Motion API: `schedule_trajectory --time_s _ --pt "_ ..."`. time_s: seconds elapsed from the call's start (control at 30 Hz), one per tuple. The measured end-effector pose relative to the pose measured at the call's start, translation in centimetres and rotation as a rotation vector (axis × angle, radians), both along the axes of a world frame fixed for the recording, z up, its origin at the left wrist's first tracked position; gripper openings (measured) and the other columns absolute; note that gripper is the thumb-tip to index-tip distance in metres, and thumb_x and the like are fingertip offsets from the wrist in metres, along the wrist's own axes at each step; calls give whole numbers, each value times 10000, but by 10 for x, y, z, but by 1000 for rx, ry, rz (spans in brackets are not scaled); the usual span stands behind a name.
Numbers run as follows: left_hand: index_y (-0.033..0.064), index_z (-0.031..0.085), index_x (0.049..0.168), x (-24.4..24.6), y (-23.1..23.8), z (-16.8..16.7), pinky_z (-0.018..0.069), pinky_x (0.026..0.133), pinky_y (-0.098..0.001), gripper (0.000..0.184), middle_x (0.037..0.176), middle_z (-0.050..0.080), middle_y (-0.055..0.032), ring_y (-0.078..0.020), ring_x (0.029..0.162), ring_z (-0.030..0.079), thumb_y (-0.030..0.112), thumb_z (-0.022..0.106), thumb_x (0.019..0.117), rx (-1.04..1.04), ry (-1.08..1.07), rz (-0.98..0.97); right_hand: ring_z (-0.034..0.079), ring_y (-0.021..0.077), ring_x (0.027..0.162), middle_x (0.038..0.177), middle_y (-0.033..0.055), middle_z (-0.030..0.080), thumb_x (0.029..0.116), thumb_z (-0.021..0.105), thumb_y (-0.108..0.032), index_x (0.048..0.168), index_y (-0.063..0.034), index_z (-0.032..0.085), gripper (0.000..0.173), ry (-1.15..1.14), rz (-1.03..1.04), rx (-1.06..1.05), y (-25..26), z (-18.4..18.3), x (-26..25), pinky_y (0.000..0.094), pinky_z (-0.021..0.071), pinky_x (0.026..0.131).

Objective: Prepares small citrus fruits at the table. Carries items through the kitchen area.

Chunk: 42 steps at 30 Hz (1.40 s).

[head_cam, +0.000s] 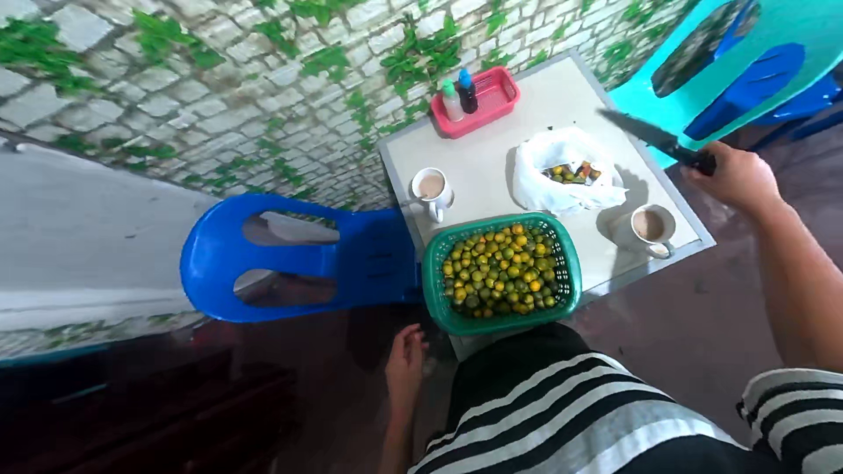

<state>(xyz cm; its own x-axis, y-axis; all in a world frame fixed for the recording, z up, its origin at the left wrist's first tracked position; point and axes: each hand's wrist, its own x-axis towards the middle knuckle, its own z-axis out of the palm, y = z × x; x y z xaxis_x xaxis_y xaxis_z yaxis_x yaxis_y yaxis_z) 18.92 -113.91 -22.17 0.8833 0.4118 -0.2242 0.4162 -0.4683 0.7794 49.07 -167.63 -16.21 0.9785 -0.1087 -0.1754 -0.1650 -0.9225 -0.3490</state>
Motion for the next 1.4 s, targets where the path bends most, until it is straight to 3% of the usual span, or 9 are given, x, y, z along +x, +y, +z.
schedule_trajectory --time_s 0.1,0.23,0.43,0.57,0.6,0.77,0.9,1.07,1.4 --pt "-80 612 1293 28 -5 5 613 804 -394 334 1104 702 -227 -251 912 728 126 507 1053 77 -160 -159 638 472 830 993 316 641 1063 567 -358 1267 56 570 462 -115 -178 301 21 24 -49 679 495 779" --pt "-82 618 1281 75 -46 21 612 875 -365 315 1162 701 -199 -208 988 724 110 513 1054 -89 -325 -349 560 149 596 799 99 589 1121 362 -356 1195 58 587 477 -229 -361 656 99 26 -116 365 540 615" --pt "-36 596 1328 123 -126 54 546 986 -368 365 1247 675 -172 -195 1121 672 204 453 1093 -442 -182 -675 582 56 630 782 5 626 1067 318 -207 1142 40 593 377 -90 -195 1033 220 13 -198 247 518 604" --pt "-22 579 1314 118 -161 72 512 979 -314 375 1188 681 -94 -100 1118 631 216 371 1113 -752 -54 -483 626 18 799 1005 65 683 1076 339 -168 1190 53 642 392 -97 30 978 233 5 -218 205 536 711" --pt "-37 584 1291 118 -165 71 514 992 -317 363 1158 688 -97 -103 1107 637 198 370 1115 -792 -46 -435 650 47 935 1099 115 699 1078 359 -156 1175 66 666 392 -65 114 920 226 3 -214 231 539 850" --pt "-66 591 1218 136 -168 59 582 854 -308 320 1005 701 -98 -136 924 696 148 376 1115 -741 -35 -301 714 355 1002 1116 199 726 1080 471 -218 1200 -3 713 345 139 577 428 169 18 -138 573 550 914" --pt "-42 582 1209 156 -190 52 558 695 -242 293 795 612 -14 -87 704 626 136 371 1112 -724 -116 -87 717 338 991 1133 186 721 1057 514 -83 1219 -5 694 254 -33 545 399 117 8 -30 549 566 919" --pt "3 501 1313 180 -252 35 516 560 -226 347 647 517 11 -83 542 542 202 285 1128 -889 -169 113 664 421 1137 1230 231 690 1033 503 -19 1254 -15 696 294 143 644 339 93 -58 89 635 489 1011" --pt "28 435 1354 187 -294 36 573 569 -229 288 753 643 -46 -110 586 642 132 338 1104 -908 -261 277 613 459 1189 1318 252 609 928 694 -27 1260 -75 697 336 287 773 219 105 -143 140 661 489 991"
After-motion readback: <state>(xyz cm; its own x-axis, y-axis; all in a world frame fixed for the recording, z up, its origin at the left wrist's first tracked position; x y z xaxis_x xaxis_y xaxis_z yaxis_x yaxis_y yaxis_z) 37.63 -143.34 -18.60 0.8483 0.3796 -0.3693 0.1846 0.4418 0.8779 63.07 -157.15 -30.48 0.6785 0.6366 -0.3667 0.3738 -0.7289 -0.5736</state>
